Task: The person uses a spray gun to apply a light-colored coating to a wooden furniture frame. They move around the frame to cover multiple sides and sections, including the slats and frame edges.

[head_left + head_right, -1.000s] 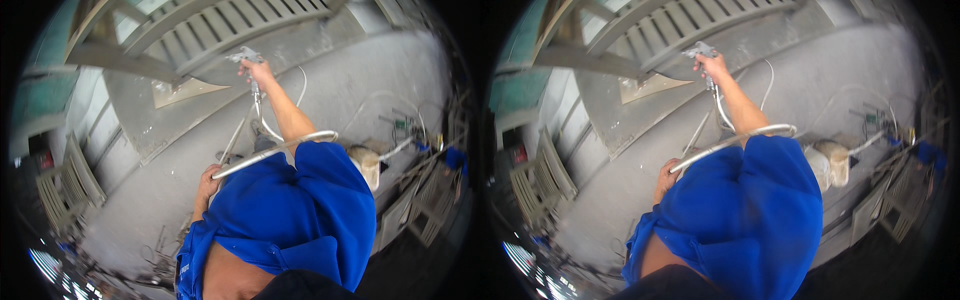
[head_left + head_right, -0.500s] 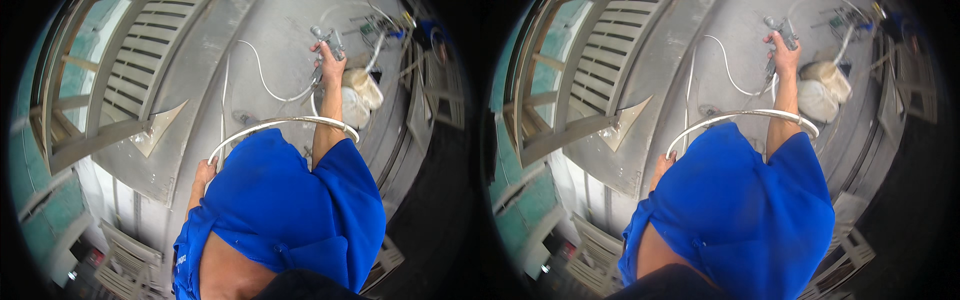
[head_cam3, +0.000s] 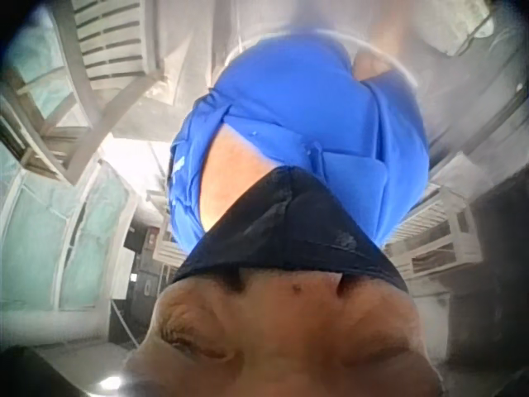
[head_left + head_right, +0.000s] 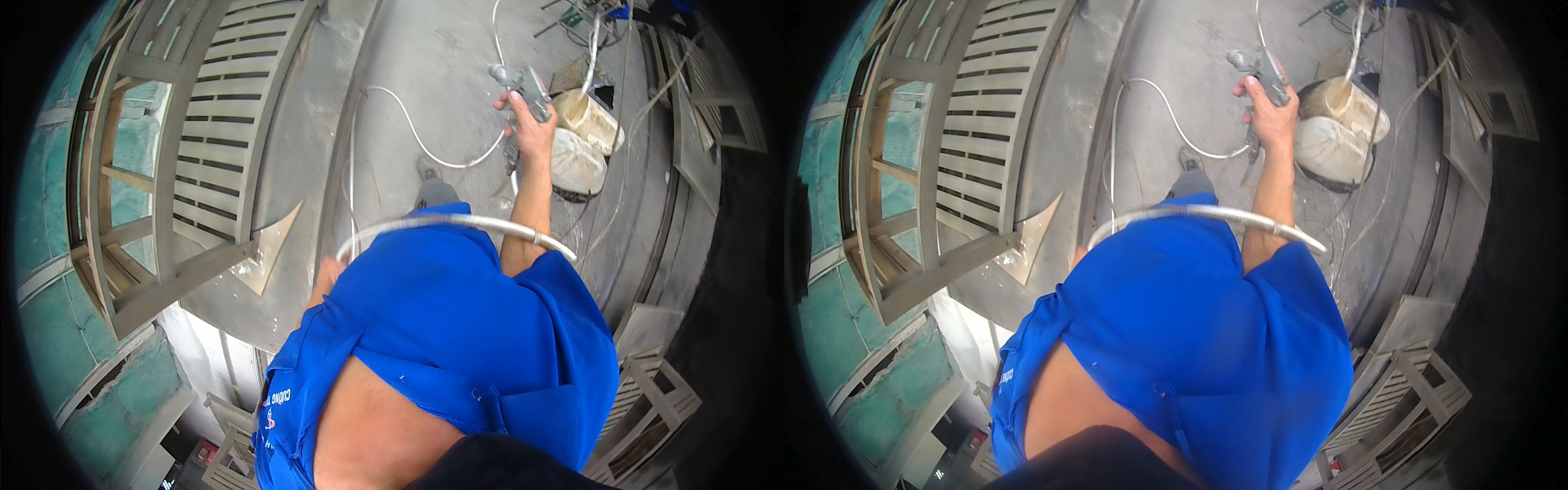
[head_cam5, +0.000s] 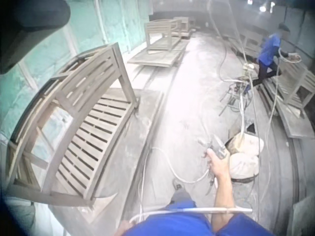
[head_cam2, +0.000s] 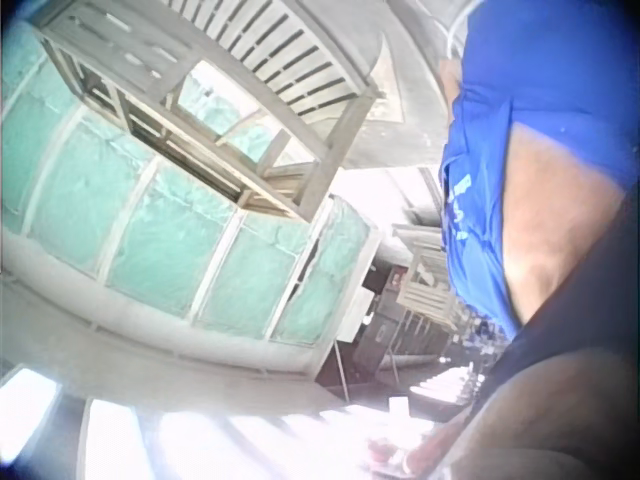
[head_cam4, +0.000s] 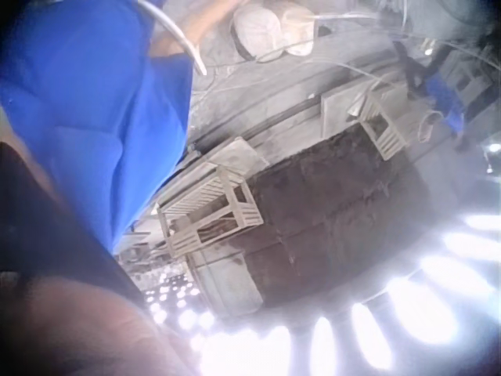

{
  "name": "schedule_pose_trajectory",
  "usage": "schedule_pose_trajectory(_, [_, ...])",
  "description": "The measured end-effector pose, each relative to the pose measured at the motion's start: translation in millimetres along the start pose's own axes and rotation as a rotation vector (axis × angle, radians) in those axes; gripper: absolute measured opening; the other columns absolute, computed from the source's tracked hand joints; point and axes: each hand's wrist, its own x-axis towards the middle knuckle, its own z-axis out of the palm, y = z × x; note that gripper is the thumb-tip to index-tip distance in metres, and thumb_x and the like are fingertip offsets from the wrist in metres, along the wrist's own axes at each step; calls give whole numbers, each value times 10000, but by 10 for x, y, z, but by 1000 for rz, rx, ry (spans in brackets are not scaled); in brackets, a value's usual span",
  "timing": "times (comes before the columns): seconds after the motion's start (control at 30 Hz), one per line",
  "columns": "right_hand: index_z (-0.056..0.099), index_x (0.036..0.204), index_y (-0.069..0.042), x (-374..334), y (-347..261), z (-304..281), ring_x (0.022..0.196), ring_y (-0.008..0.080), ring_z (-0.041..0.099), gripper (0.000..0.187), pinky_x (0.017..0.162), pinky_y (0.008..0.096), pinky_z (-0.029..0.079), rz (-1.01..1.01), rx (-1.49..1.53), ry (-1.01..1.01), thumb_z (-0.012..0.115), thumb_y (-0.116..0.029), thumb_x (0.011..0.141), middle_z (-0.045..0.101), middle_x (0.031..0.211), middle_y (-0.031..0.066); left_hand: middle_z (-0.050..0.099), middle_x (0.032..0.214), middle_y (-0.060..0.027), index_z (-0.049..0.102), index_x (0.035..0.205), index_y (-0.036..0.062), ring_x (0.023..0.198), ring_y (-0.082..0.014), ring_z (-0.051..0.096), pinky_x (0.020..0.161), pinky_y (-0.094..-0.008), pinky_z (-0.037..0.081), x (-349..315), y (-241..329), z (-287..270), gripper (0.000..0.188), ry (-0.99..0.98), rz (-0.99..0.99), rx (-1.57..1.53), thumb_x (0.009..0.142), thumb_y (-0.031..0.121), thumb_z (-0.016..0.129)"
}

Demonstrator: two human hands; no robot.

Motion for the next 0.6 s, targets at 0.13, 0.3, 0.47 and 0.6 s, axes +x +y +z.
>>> schedule_pose_trajectory(0.13, [545,1481,-82,516,-180,-3,791,110,699,565,468,232,466,-33,-148,6,730,-154,952,729,993,57,732,1066,-258,764,1088,84,1031,-394,708,909,-453,562,-307,-410,278,567,-172,-44,-71,976,595,547])
schedule_pose_trajectory(0.3, [587,1435,-96,1021,-155,283,770,86,670,503,497,212,462,-84,-239,-123,728,-206,966,737,952,31,736,1045,-255,765,1079,77,1027,-380,714,906,-448,564,-1248,-966,881,558,-428,-11,-236,971,585,561])
schedule_pose_trajectory(0.47, [639,1333,-79,788,-68,952,794,89,673,388,495,221,450,17,-340,-335,707,-228,981,738,962,27,740,1024,-253,766,1070,70,1024,-367,719,904,-443,567,-2582,-1312,1691,550,-451,439,-131,966,575,574])
schedule_pose_trajectory(0.6, [570,1433,-84,66,-9,1397,816,103,685,491,495,232,465,33,-317,-698,695,-237,983,712,976,30,749,935,-219,765,1041,57,983,-345,733,881,-430,570,-3476,-1408,2102,515,-669,-365,-688,933,546,643])
